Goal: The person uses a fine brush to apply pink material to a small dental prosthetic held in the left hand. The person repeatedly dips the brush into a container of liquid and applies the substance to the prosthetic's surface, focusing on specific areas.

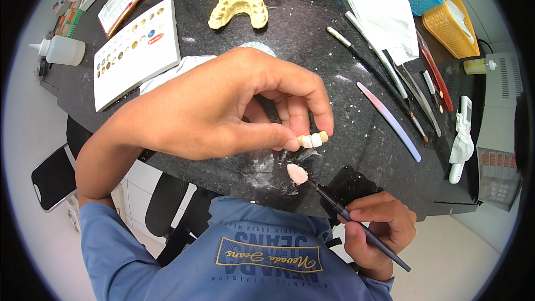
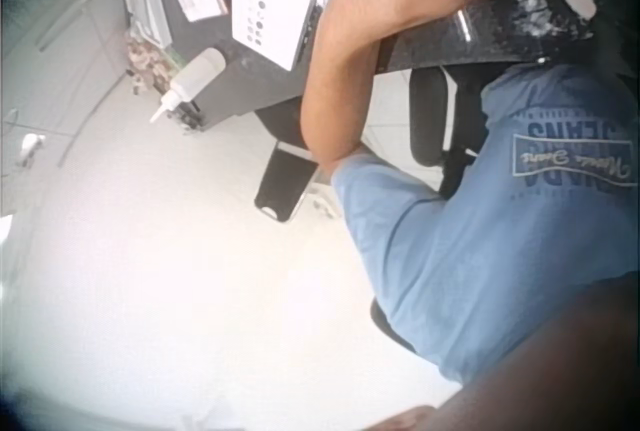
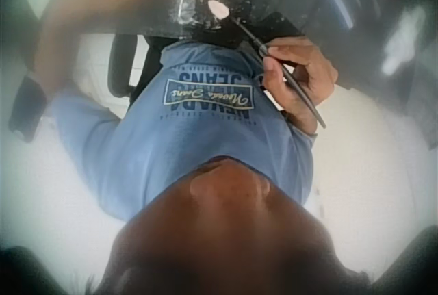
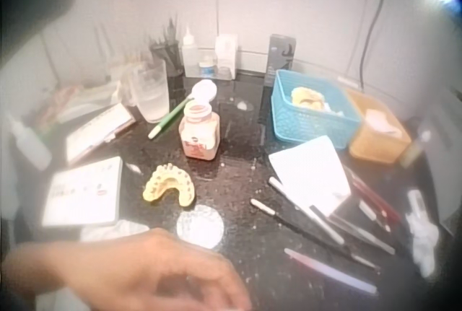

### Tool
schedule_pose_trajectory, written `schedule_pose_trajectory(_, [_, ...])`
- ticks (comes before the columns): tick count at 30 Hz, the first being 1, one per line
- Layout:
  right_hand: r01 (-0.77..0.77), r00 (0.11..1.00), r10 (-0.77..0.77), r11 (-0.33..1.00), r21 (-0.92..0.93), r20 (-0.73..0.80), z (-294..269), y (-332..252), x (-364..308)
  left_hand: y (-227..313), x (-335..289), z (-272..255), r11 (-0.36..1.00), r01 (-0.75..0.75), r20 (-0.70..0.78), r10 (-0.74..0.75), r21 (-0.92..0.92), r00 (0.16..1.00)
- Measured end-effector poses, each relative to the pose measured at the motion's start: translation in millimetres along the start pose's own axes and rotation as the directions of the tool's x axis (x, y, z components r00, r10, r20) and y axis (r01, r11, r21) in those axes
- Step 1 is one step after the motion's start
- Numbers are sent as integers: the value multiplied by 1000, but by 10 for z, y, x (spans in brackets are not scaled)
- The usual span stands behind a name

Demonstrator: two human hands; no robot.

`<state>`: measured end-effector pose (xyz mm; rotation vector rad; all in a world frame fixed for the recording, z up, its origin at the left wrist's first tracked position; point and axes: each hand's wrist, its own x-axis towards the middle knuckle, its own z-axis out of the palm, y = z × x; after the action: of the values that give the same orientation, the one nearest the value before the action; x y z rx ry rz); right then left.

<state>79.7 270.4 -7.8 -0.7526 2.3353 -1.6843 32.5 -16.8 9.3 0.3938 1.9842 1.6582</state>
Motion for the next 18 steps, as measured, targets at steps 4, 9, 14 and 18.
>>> schedule_pose_trajectory(4, [0, 1000, 0, 1000, 7, 4, 6, -10, 14, 10, -6, 2, 1000, 14, -4, -14, 2, 1000])
schedule_pose_trajectory(9, [7, 999, -8, 1000, 20, 36, -18, -15, 18, 11, -21, 1, 999, 28, -7, -28, -25, 1000])
schedule_pose_trajectory(14, [39, 999, -40, 991, 126, 2, -31, 19, -49, 30, -28, -4, 998, 52, 25, -52, -24, 998])
schedule_pose_trajectory(18, [151, 989, -150, 971, 183, -20, -81, 27, -88, 52, -42, -9, 997, 79, 42, -79, -5, 996])
